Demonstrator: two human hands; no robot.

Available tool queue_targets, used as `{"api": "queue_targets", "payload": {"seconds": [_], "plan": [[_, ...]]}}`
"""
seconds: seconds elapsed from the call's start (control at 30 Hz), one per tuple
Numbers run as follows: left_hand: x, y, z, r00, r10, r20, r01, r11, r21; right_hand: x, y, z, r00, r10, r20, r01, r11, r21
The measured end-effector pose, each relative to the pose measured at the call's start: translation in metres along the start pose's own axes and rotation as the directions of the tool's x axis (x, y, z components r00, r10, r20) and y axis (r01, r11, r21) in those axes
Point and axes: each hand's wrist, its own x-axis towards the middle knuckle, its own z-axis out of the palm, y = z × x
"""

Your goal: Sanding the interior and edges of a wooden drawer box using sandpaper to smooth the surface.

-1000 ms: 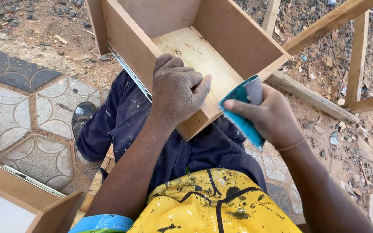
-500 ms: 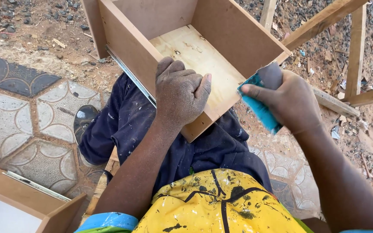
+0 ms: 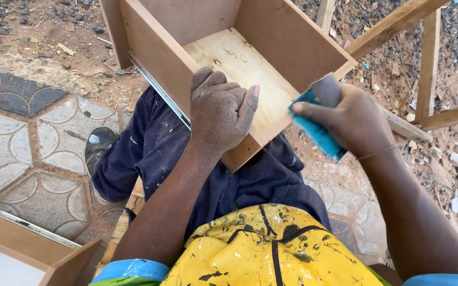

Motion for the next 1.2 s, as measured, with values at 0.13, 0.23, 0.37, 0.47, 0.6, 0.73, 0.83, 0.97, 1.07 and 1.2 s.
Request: {"api": "queue_targets", "payload": {"seconds": [0.13, 0.23, 0.37, 0.47, 0.6, 0.73, 0.83, 0.97, 1.07, 1.2], "plan": [[0.000, 0.000, 0.004, 0.999, 0.015, -0.043, -0.015, 1.000, -0.005, -0.036, -0.041, -0.002, 0.992, 0.059, 0.114, -0.052, 0.997, -0.065], [-0.001, -0.001, 0.003, 1.000, 0.002, -0.005, -0.002, 1.000, -0.004, -0.025, -0.028, 0.002, 0.968, 0.070, 0.241, -0.052, 0.995, -0.082], [0.001, -0.002, 0.003, 1.000, -0.004, -0.025, 0.004, 1.000, 0.002, -0.016, -0.019, 0.003, 0.999, 0.014, 0.044, -0.014, 1.000, -0.004], [-0.001, 0.000, 0.002, 1.000, 0.009, -0.019, -0.010, 1.000, -0.016, -0.035, -0.033, 0.008, 0.989, 0.017, 0.145, -0.015, 1.000, -0.018], [-0.003, -0.001, 0.000, 1.000, 0.017, 0.009, -0.016, 1.000, -0.013, 0.027, 0.017, -0.005, 0.979, 0.194, 0.063, -0.200, 0.973, 0.114], [-0.002, -0.007, 0.008, 1.000, 0.017, 0.005, -0.017, 1.000, 0.006, 0.046, 0.049, -0.005, 0.989, 0.052, -0.141, -0.069, 0.991, -0.116], [-0.004, -0.019, 0.014, 0.998, 0.062, -0.004, -0.062, 0.996, -0.062, -0.015, -0.012, 0.003, 0.999, 0.001, 0.044, -0.003, 0.999, 0.038], [-0.004, -0.017, 0.005, 0.999, 0.030, 0.038, -0.026, 0.994, -0.105, -0.028, -0.025, 0.005, 0.992, -0.015, 0.128, 0.025, 0.997, -0.073], [-0.003, -0.020, 0.006, 0.998, 0.055, 0.027, -0.051, 0.991, -0.123, 0.036, 0.044, 0.024, 0.994, -0.066, -0.091, 0.068, 0.997, 0.024], [0.001, -0.023, 0.007, 0.997, 0.073, 0.019, -0.070, 0.988, -0.137, 0.124, 0.114, 0.067, 0.796, -0.248, -0.552, 0.400, 0.901, 0.171]]}}
